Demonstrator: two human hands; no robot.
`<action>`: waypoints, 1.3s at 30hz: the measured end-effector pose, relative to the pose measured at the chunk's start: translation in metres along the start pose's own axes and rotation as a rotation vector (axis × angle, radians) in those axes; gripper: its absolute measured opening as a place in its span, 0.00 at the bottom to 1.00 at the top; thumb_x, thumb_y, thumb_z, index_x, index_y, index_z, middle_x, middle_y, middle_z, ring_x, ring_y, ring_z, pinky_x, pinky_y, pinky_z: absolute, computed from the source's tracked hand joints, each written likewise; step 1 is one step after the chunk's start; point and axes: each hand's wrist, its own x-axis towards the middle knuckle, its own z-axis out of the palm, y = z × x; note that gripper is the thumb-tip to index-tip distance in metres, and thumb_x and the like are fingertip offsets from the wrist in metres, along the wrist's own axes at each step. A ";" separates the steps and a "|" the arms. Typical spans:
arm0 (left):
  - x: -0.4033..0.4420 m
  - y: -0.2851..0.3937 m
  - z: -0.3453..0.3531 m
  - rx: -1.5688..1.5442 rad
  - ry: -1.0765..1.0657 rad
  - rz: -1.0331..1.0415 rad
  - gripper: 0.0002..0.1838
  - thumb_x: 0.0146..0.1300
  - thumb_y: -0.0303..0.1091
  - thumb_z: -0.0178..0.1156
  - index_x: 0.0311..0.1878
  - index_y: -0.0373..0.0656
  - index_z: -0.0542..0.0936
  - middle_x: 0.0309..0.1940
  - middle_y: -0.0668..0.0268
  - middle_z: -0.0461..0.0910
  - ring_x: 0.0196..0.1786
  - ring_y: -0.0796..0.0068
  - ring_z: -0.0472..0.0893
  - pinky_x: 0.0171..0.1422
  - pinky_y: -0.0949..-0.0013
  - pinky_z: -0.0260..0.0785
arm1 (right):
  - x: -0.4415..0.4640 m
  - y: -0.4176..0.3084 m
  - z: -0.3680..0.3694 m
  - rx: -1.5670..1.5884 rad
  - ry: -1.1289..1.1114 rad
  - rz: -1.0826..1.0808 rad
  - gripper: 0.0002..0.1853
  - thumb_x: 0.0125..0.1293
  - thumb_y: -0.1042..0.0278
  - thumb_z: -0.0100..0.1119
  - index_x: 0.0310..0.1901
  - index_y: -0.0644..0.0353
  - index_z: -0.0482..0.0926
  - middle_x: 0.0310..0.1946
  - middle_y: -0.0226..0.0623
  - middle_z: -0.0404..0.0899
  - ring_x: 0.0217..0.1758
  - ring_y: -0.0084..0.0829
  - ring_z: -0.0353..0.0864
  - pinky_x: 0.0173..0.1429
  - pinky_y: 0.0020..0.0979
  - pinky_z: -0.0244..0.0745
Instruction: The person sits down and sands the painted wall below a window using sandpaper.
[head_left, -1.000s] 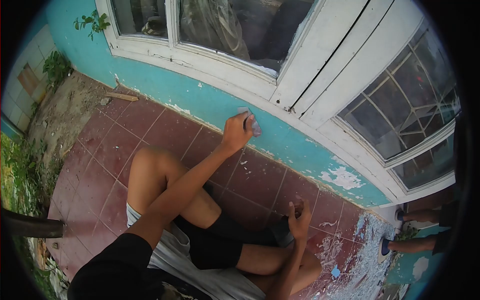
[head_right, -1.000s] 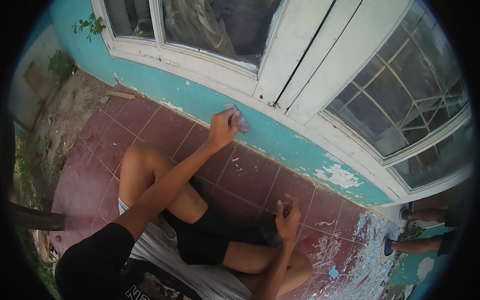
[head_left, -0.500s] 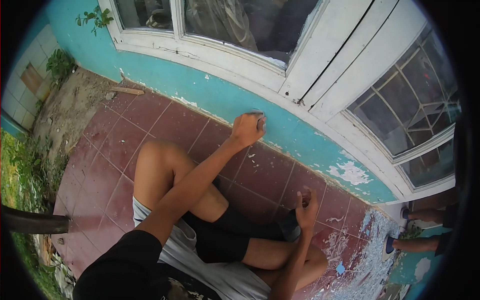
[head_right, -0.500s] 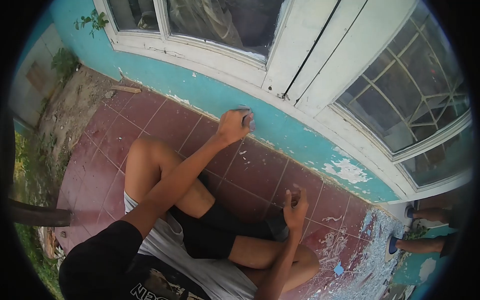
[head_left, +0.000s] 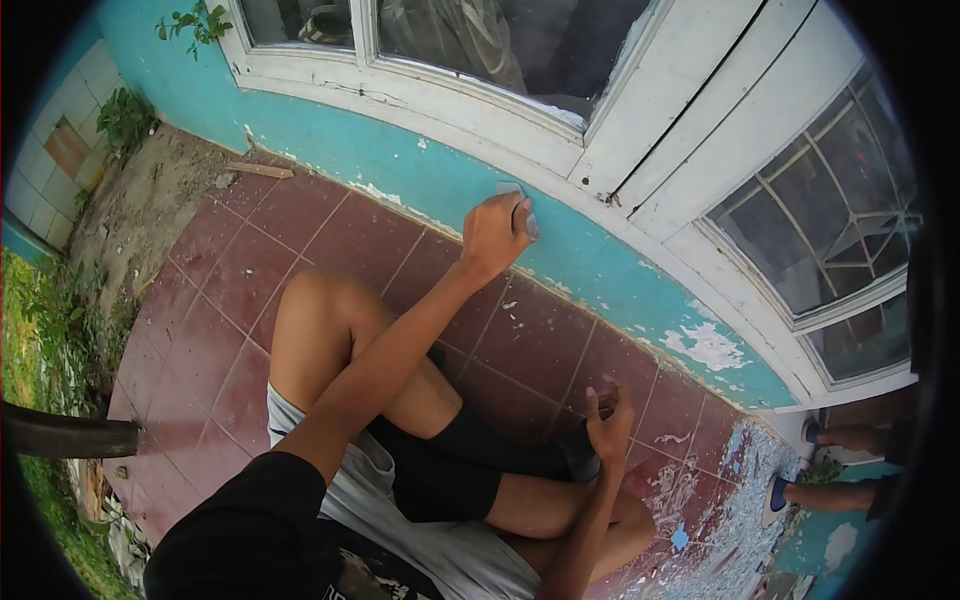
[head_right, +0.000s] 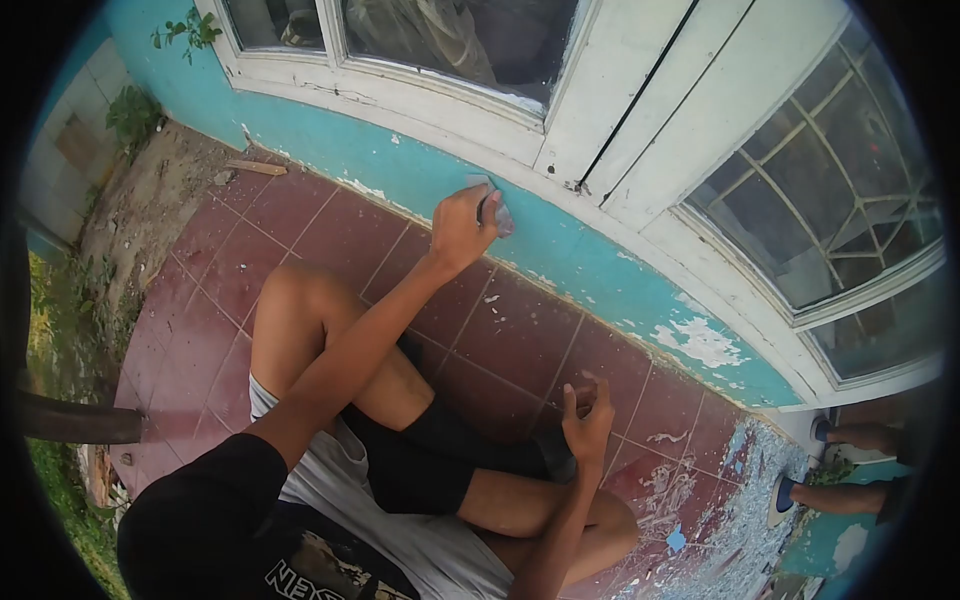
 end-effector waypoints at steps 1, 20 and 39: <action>-0.001 0.000 0.004 -0.001 -0.015 0.008 0.09 0.66 0.34 0.62 0.35 0.37 0.81 0.28 0.48 0.82 0.34 0.41 0.82 0.39 0.48 0.75 | -0.005 -0.004 0.000 0.014 0.002 0.046 0.19 0.67 0.71 0.68 0.57 0.62 0.76 0.26 0.31 0.78 0.27 0.17 0.77 0.29 0.23 0.67; -0.035 -0.026 0.050 0.041 -0.313 0.280 0.09 0.70 0.32 0.60 0.40 0.35 0.81 0.32 0.47 0.82 0.36 0.42 0.82 0.40 0.50 0.76 | 0.005 -0.005 0.001 0.023 0.023 -0.027 0.16 0.69 0.72 0.65 0.56 0.62 0.77 0.24 0.31 0.79 0.24 0.17 0.75 0.28 0.23 0.66; -0.037 -0.024 0.045 -0.008 -0.337 0.377 0.07 0.67 0.28 0.61 0.40 0.33 0.81 0.32 0.47 0.83 0.36 0.44 0.83 0.40 0.55 0.76 | -0.005 -0.015 -0.008 0.119 0.066 0.007 0.21 0.71 0.71 0.63 0.63 0.62 0.72 0.29 0.34 0.78 0.24 0.19 0.73 0.29 0.25 0.68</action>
